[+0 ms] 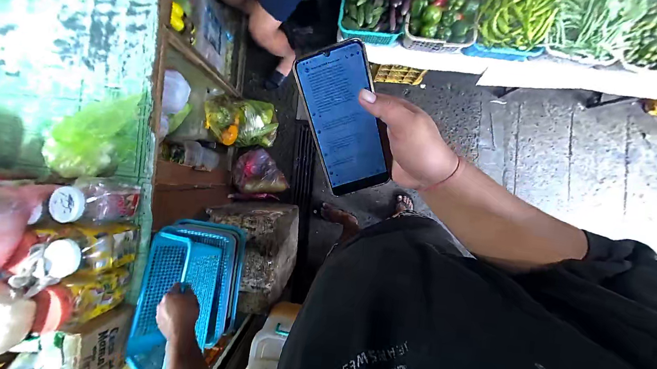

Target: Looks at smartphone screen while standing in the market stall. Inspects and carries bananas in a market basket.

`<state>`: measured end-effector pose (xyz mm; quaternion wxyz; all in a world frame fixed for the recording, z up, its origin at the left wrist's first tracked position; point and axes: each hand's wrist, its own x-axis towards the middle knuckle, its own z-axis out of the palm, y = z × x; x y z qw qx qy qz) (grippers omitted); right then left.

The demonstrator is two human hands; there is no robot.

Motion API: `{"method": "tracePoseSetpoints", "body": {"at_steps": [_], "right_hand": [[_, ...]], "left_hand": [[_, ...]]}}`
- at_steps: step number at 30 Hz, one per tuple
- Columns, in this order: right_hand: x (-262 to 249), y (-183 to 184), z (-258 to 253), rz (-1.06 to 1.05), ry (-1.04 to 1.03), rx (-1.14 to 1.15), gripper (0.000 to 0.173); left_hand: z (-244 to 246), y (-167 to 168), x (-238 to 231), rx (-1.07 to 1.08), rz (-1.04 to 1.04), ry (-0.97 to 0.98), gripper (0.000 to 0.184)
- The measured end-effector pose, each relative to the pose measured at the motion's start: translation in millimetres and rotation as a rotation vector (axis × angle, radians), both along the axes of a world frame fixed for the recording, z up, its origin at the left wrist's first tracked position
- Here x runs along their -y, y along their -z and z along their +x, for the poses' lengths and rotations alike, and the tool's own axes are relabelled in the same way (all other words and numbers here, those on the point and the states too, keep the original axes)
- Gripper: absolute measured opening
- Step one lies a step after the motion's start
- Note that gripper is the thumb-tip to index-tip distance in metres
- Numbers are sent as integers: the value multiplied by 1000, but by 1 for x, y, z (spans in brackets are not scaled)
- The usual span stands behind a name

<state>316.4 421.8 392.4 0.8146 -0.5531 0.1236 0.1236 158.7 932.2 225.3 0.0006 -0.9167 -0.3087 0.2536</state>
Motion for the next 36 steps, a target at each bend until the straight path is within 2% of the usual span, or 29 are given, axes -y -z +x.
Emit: {"method": "tracePoseSetpoints", "body": {"at_steps": [2, 5, 9, 12, 17, 21, 24, 26, 31, 33, 36], "right_hand": [[28, -5, -11, -8, 47, 12, 41], [78, -10, -33, 80, 122, 43, 37], [160, -15, -72, 139, 180, 94, 27], [225, -19, -107, 101, 257, 95, 26], [325, -19, -170, 90, 447, 117, 23], [387, -19, -218, 81, 589, 132, 26], [424, -19, -252, 74, 714, 141, 28], [444, -19, -272, 63, 792, 153, 30], [487, -16, -309, 79, 984, 175, 30], [505, -13, -320, 88, 1053, 196, 30], [532, -12, -332, 65, 1182, 186, 30]], "left_hand": [[13, -30, 22, 73, 32, 19, 33], [31, -70, 80, 189, 73, 57, 32], [52, -90, 179, 347, 14, 175, 27], [62, -77, 256, 370, -74, 254, 28], [82, -28, 385, 304, -308, 403, 30], [98, 0, 492, 160, -398, 621, 35], [109, 13, 567, 126, -517, 717, 30], [118, 22, 614, 86, -642, 699, 27], [137, 35, 723, -75, -1033, 453, 28], [147, 41, 765, -151, -1099, 411, 34], [158, 50, 832, -227, -1055, 381, 47]]}}
